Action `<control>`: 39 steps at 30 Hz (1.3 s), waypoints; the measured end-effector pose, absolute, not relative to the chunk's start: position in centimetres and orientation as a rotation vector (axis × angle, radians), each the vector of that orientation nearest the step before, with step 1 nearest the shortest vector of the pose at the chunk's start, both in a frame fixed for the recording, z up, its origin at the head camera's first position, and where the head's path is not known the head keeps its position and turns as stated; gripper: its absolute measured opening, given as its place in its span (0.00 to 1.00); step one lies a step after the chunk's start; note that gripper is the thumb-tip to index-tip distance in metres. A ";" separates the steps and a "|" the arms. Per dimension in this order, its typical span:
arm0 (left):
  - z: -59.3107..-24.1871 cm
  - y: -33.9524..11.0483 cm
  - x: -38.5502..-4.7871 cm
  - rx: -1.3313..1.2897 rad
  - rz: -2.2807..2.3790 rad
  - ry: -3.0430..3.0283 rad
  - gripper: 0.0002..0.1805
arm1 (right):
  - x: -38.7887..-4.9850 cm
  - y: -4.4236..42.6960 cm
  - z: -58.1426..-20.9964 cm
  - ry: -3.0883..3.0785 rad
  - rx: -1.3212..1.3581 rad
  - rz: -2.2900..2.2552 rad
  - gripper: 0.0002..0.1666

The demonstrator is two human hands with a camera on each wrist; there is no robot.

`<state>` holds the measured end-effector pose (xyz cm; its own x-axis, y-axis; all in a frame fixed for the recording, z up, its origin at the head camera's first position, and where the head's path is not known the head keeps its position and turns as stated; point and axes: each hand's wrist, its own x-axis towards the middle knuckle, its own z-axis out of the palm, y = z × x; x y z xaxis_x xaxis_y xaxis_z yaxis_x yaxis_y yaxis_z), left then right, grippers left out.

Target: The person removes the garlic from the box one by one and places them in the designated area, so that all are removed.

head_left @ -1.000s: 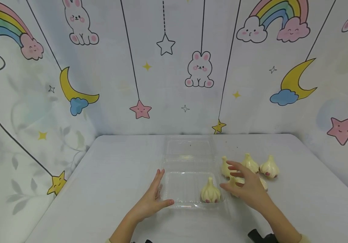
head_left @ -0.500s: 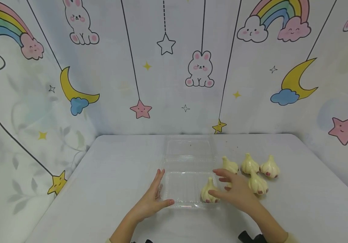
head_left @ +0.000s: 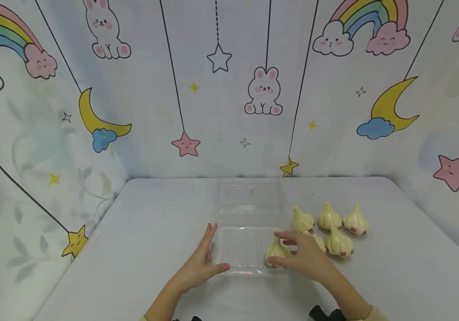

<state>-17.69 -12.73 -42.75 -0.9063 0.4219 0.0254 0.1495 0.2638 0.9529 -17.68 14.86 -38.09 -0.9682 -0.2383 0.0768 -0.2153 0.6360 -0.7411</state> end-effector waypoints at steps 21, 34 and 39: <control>-42.6 -12.7 -17.6 0.530 1.682 2.312 0.54 | -19.5 13.2 -40.1 2.972 -0.495 -1.072 0.39; -42.8 -12.7 -17.6 0.522 1.685 2.328 0.54 | -20.3 12.6 -41.1 2.880 -0.550 -1.063 0.44; -42.7 -12.6 -17.7 0.517 1.672 2.341 0.55 | -20.4 12.6 -41.2 2.874 -0.540 -1.124 0.43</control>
<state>-17.69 -12.62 -42.72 -0.9141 0.4046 0.0259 0.1558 0.2915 0.9438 -20.36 12.55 -41.18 -0.9405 -0.3195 0.1160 -0.3135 0.6832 -0.6595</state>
